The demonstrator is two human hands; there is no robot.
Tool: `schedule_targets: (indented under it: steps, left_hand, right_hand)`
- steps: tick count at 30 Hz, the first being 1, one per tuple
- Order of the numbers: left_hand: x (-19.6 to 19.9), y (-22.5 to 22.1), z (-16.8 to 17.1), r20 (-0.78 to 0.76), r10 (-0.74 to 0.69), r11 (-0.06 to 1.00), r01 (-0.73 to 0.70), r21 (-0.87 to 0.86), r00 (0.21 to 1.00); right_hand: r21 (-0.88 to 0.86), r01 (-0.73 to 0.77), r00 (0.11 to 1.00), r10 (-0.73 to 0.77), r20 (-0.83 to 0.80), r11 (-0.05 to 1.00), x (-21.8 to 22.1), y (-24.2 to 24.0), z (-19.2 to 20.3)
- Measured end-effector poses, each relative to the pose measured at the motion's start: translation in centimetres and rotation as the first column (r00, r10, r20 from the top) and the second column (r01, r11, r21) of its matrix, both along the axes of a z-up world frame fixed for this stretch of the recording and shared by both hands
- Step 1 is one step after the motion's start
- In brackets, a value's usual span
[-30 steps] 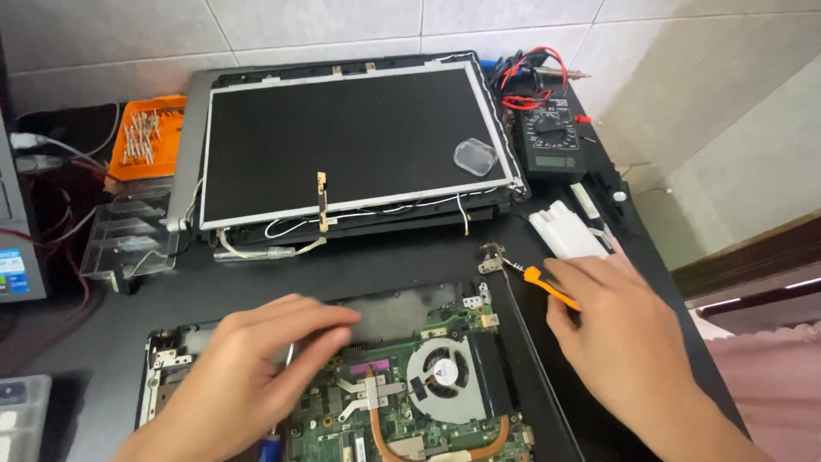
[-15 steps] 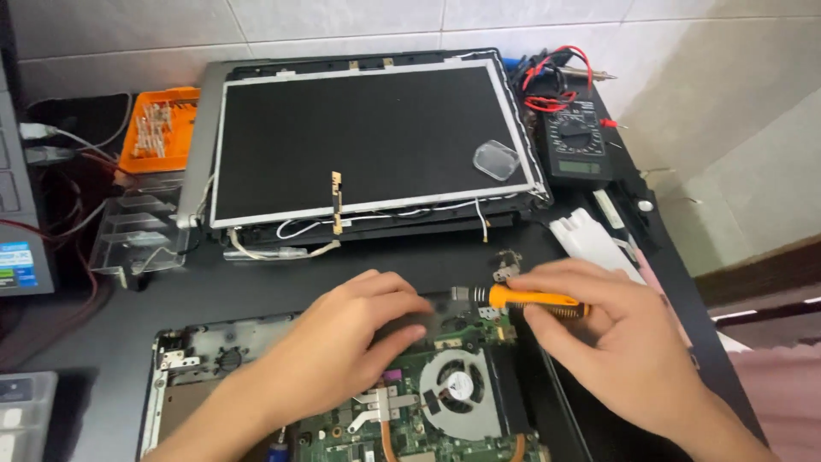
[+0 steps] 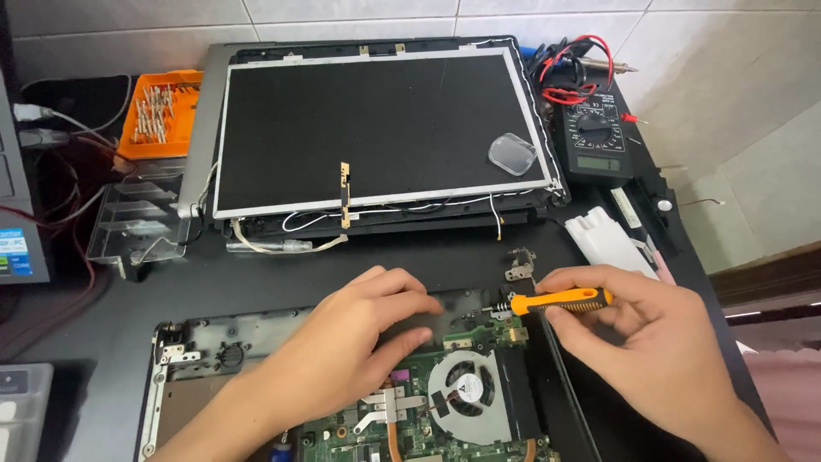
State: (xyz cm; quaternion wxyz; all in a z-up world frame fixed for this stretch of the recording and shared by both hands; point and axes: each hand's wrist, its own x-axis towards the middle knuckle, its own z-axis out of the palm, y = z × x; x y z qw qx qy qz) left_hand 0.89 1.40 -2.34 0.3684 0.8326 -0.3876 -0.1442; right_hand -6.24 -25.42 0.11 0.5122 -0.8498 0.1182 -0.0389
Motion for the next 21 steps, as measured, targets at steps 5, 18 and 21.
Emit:
schedule_targets:
  steps: [5,18,21]
  left_hand:
    - [0.0,0.0,-0.2,-0.005,0.006,1.000,-0.006,0.011,1.000]
    - [0.6,-3.0,3.2,-0.424,0.247,0.964,-0.265,0.015,0.871]
    - [0.9,-3.4,3.3,-0.496,0.262,0.949,-0.314,-0.022,0.828]
  right_hand:
    - [-0.003,-0.002,1.000,0.002,-0.025,1.000,0.0,-0.2,0.1]
    - [0.119,0.008,1.000,-0.011,0.028,0.993,1.0,0.0,1.5]
    - [0.130,0.038,0.999,-0.037,-0.009,0.991,1.2,0.2,1.9]
